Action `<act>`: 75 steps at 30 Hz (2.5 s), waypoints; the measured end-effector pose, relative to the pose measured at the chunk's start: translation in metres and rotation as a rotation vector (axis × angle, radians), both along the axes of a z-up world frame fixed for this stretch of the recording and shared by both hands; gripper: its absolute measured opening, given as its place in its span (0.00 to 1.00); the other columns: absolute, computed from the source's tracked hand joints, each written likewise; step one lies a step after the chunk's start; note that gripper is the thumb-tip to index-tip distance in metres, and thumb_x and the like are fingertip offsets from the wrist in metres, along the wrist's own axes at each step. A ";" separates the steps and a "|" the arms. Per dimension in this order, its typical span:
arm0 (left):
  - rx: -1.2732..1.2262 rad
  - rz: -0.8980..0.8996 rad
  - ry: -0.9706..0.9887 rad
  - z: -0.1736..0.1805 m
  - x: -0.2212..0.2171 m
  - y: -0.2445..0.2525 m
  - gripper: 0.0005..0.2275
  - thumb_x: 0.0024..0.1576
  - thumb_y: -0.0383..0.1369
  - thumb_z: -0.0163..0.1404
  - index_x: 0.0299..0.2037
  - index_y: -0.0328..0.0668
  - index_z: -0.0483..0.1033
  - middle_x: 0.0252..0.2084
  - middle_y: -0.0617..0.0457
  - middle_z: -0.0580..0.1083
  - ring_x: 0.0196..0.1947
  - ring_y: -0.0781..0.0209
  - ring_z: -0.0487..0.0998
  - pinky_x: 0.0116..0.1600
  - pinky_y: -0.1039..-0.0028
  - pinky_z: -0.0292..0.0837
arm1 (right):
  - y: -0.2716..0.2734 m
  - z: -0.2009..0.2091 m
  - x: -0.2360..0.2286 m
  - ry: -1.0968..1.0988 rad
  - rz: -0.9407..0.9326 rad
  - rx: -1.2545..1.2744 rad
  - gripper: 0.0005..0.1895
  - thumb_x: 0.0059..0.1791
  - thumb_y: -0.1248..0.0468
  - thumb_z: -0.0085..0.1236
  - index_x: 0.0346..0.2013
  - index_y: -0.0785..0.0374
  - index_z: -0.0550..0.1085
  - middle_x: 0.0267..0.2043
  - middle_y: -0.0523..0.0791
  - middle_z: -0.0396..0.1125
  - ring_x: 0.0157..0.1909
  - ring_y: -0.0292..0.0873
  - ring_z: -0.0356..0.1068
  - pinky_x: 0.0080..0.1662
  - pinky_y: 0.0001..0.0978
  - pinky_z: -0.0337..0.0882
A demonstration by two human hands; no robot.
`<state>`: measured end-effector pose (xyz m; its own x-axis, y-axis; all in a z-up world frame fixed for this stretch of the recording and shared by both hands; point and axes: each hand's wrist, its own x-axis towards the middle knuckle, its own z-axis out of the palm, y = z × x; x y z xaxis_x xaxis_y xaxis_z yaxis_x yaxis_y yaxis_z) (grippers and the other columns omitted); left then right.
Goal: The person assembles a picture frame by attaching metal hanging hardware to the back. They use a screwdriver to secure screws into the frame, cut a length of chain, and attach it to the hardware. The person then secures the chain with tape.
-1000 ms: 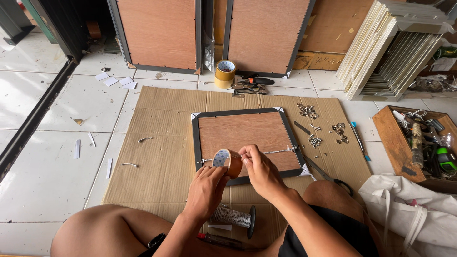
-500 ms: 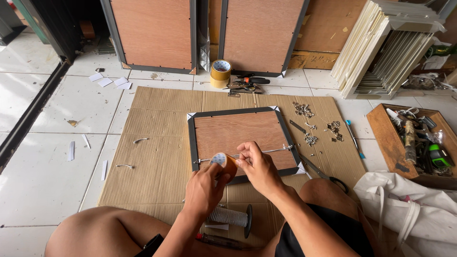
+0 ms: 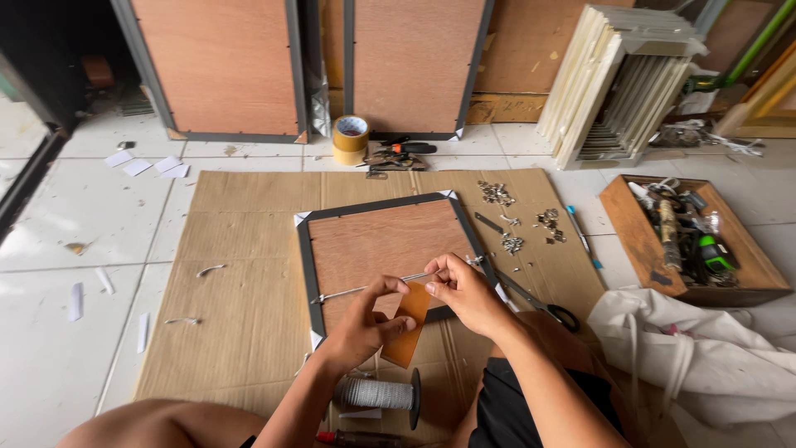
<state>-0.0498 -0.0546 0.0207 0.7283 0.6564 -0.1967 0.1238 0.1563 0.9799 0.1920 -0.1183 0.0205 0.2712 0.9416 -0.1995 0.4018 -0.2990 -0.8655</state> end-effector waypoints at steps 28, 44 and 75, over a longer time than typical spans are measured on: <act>-0.161 0.292 -0.092 -0.025 0.020 0.051 0.31 0.58 0.28 0.64 0.75 0.51 0.80 0.27 0.52 0.70 0.25 0.65 0.58 0.33 0.72 0.56 | 0.167 -0.093 0.207 -0.647 -0.277 -0.471 0.13 0.62 0.66 0.61 0.33 0.60 0.82 0.41 0.44 0.80 0.45 0.39 0.81 0.53 0.33 0.87; -0.031 0.246 -0.049 -0.026 0.004 0.025 0.32 0.57 0.30 0.65 0.76 0.52 0.78 0.54 0.59 0.71 0.24 0.65 0.66 0.30 0.73 0.67 | 0.029 0.004 0.021 0.753 -0.212 0.177 0.11 0.58 0.59 0.54 0.45 0.64 0.78 0.42 0.50 0.77 0.33 0.40 0.67 0.34 0.31 0.67; 0.226 0.120 0.073 -0.064 0.010 0.023 0.31 0.54 0.34 0.66 0.73 0.55 0.78 0.70 0.64 0.74 0.26 0.66 0.72 0.39 0.76 0.72 | 0.020 -0.033 -0.031 -0.761 0.227 0.486 0.04 0.50 0.66 0.70 0.37 0.52 0.85 0.35 0.40 0.74 0.36 0.47 0.75 0.38 0.42 0.73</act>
<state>-0.0402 -0.0319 -0.0430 0.6321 0.7703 -0.0844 0.1894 -0.0480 0.9807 0.1608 -0.0979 -0.0120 -0.0337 0.9216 0.3867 0.9169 0.1824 -0.3549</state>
